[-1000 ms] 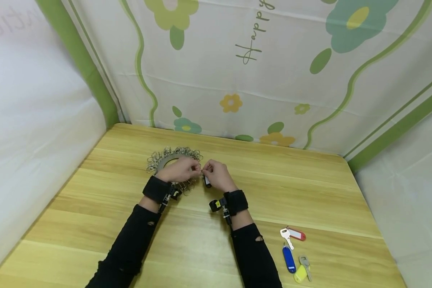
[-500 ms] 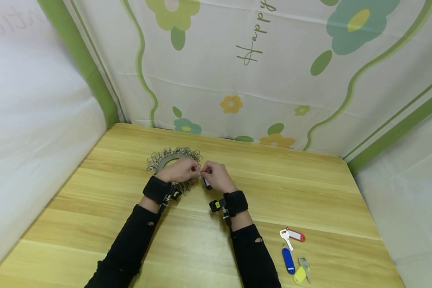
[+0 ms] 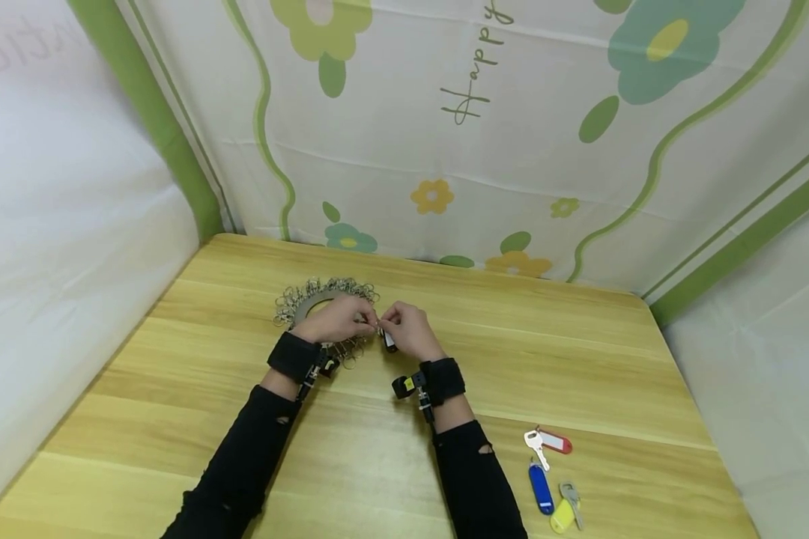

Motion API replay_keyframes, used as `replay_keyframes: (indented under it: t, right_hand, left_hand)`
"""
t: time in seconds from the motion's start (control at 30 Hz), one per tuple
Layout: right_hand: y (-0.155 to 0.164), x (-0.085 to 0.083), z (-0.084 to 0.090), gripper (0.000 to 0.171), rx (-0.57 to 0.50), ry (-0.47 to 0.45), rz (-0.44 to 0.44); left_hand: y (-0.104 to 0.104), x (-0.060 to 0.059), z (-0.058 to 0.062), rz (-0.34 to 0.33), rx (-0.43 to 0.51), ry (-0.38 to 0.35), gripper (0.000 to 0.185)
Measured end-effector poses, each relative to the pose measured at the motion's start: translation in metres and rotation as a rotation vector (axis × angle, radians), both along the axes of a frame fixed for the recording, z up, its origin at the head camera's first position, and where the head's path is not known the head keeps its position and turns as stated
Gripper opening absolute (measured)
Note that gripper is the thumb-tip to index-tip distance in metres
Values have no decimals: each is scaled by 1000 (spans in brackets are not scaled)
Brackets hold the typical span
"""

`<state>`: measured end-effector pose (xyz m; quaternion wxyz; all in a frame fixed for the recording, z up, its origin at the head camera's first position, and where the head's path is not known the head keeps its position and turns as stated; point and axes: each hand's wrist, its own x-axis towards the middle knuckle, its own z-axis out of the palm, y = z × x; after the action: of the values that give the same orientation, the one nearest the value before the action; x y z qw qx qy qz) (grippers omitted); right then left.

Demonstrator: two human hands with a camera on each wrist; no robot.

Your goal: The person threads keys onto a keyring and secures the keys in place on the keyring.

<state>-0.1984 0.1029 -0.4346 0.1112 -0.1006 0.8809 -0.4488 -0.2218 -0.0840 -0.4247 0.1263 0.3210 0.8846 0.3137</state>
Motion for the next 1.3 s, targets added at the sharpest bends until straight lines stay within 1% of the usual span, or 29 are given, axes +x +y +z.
replay_keyframes:
  t: [0.1,0.2,0.43,0.67,0.77,0.9,1.03,1.1,1.17,1.23,1.3]
  right_hand:
    - [0,0,0,9,8,-9,-22]
    - [0,0,-1,8,8,-5,-21]
    - [1,0,1,6,9,26,35]
    - [2,2,2,6,-16,45,83]
    - [2,2,1,6,-19,44,95]
    - [3,1,2,6,-29,50,100]
    - [3,1,4,6,-29,54,103]
    - [3,1,5,7,-29,48,105]
    - [3,2,5,8,-25,43,109]
    - [3,2,5,10,-25,38,112]
    - [4,2,6,10,-25,38,113]
  left_hand:
    - [0,0,0,-16,8,-16,10]
    - [0,1,1,-24,2,-25,11]
    - [1,2,1,-22,-20,-46,15]
    - [3,3,2,-5,-49,-24,12]
    - [3,3,2,-1,-36,-20,12]
    - [3,2,2,23,-6,-22,11]
    - [3,2,2,39,14,-41,6]
    - [3,3,1,36,34,-71,3]
    - [3,3,1,21,47,-86,9]
    - [3,3,0,4,53,-82,15]
    - [3,3,0,-15,42,-57,18]
